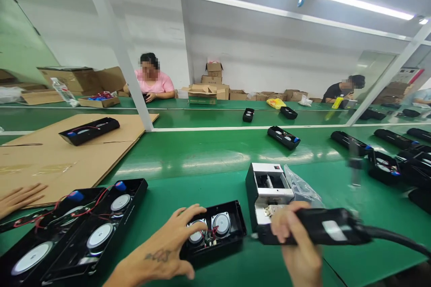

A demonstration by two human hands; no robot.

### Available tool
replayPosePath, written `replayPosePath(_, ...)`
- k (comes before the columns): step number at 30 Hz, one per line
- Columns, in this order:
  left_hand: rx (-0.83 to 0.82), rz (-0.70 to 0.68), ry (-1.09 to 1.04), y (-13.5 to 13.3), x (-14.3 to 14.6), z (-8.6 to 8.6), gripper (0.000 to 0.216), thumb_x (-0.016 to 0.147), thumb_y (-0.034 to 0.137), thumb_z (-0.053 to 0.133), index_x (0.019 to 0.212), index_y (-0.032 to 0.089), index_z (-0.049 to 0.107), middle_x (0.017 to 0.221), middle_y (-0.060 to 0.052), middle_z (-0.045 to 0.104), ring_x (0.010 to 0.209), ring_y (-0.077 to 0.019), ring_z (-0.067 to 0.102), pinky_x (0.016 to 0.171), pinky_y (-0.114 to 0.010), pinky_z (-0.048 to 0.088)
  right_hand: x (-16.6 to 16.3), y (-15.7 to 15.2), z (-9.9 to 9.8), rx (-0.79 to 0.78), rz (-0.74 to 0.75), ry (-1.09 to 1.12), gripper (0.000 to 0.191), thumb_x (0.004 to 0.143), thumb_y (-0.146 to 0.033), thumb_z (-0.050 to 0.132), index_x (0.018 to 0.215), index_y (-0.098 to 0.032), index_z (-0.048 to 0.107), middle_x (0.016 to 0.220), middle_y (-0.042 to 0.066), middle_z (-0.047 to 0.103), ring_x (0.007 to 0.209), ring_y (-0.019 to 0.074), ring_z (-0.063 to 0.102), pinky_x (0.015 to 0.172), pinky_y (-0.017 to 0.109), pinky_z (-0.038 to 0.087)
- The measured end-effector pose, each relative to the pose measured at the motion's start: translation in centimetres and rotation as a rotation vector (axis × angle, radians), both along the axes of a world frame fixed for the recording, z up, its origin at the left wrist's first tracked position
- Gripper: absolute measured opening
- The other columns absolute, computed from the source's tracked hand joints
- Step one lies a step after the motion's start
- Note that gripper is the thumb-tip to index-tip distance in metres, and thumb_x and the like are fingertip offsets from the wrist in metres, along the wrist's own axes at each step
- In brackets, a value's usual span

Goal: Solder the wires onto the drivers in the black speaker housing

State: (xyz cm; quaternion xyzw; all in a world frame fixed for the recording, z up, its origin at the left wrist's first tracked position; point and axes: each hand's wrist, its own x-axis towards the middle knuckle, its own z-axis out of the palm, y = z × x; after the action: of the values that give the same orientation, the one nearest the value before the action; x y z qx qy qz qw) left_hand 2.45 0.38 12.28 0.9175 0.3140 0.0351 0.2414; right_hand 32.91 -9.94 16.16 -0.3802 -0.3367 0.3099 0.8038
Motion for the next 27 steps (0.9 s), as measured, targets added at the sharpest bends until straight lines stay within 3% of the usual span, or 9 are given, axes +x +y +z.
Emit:
replayPosePath(2, -0.033, 0.037, 0.023, 0.5, -2.4, -0.5, 0.078, 0.068, 0.039, 0.101, 0.138, 0.036, 0.067, 0.168, -0.011, 0.049, 0.159, -0.0509, 0.04, 0.125, -0.082, 0.035, 3.9, -1.0, -0.1, -0.124, -0.204, -0.06, 0.032, 0.082, -0.041, 0.09, 0.092, -0.024, 0.066, 0.056, -0.009, 0.05, 0.049, 0.0104, 0.047, 0.052, 0.024, 0.044)
replayPosePath(4, -0.001, 0.034, 0.014, 0.6, -4.0, -2.1, 0.068, 0.067, 0.023, 0.096, 0.13, 0.035, 0.07, 0.16, -0.007, 0.057, 0.16, -0.0479, 0.04, 0.125, -0.075, 0.039, 7.6, -1.7, -1.5, -0.303, -0.427, -0.192, 0.045, 0.07, -0.046, 0.097, 0.096, -0.023, 0.069, 0.058, -0.007, 0.055, 0.053, 0.0142, 0.052, 0.055, 0.028, 0.044)
replayPosePath(7, 0.162, -0.016, -0.041, 0.2, -4.8, -5.3, 0.064, 0.062, 0.007, 0.084, 0.119, 0.032, 0.07, 0.142, -0.004, 0.067, 0.157, -0.044, 0.043, 0.122, -0.063, 0.046, 11.4, -2.0, -4.6, -0.605, -0.583, -0.459, 0.065, 0.065, -0.061, 0.096, 0.11, -0.021, 0.073, 0.084, 0.005, 0.076, 0.08, 0.0286, 0.07, 0.08, 0.044, 0.058)
replayPosePath(11, 0.349, -0.033, -0.081, -0.6, -4.5, -7.6, 0.066, 0.06, 0.005, 0.078, 0.12, 0.031, 0.067, 0.124, -0.003, 0.073, 0.15, -0.0453, 0.049, 0.116, -0.063, 0.049, 12.4, -2.5, -8.5, -0.482, -0.719, -0.679, 0.104, 0.074, -0.07, 0.088, 0.154, -0.014, 0.052, 0.136, 0.024, 0.071, 0.118, 0.0439, 0.071, 0.106, 0.062, 0.056)
replayPosePath(13, 0.398, -0.033, -0.11, -0.8, -4.4, -7.7, 0.069, 0.059, 0.006, 0.076, 0.122, 0.031, 0.065, 0.119, -0.002, 0.074, 0.148, -0.0444, 0.052, 0.115, -0.061, 0.05, 11.7, -3.3, -10.1, -0.481, -0.927, -0.886, 0.095, 0.081, -0.075, 0.08, 0.146, -0.009, 0.059, 0.134, 0.027, 0.07, 0.114, 0.0448, 0.071, 0.104, 0.063, 0.056)
replayPosePath(15, 0.437, -0.039, -0.141, -0.9, -4.4, -7.8, 0.072, 0.058, 0.007, 0.075, 0.125, 0.031, 0.063, 0.116, -0.001, 0.074, 0.146, -0.0424, 0.055, 0.115, -0.057, 0.051, 11.2, -4.4, -11.8, -0.508, -1.051, -1.062, 0.071, 0.091, -0.077, 0.069, 0.12, -0.012, 0.071, 0.115, 0.023, 0.075, 0.096, 0.0393, 0.073, 0.093, 0.056, 0.06)
replayPosePath(18, 0.498, 0.002, -0.223, -1.0, -4.6, -8.3, 0.074, 0.056, 0.006, 0.074, 0.124, 0.031, 0.063, 0.119, -0.004, 0.07, 0.144, -0.0397, 0.058, 0.114, -0.053, 0.053, 11.0, -6.0, -14.7, -0.543, -0.908, -1.236, 0.057, 0.104, -0.074, 0.051, 0.092, -0.022, 0.073, 0.092, 0.011, 0.077, 0.074, 0.0277, 0.074, 0.07, 0.041, 0.061)
replayPosePath(21, 0.538, 0.038, -0.313, -1.2, -4.6, -9.0, 0.07, 0.055, 0.007, 0.075, 0.121, 0.03, 0.063, 0.121, -0.006, 0.066, 0.143, -0.0384, 0.059, 0.113, -0.051, 0.055, 11.8, -7.0, -17.8, -0.519, -0.682, -1.377, 0.063, 0.105, -0.077, 0.046, 0.091, -0.026, 0.081, 0.094, 0.006, 0.082, 0.072, 0.0235, 0.08, 0.063, 0.035, 0.065)
replayPosePath(27, 0.573, 0.1, -0.31, -1.7, -4.4, -8.0, 0.063, 0.061, 0.01, 0.077, 0.119, 0.032, 0.066, 0.127, -0.006, 0.067, 0.14, -0.0346, 0.062, 0.111, -0.045, 0.057, 13.0, -7.9, -21.4, -0.46, -0.676, -1.432, 0.07, 0.106, -0.077, 0.045, 0.077, -0.03, 0.089, 0.094, 0.009, 0.086, 0.076, 0.0235, 0.085, 0.062, 0.03, 0.07)
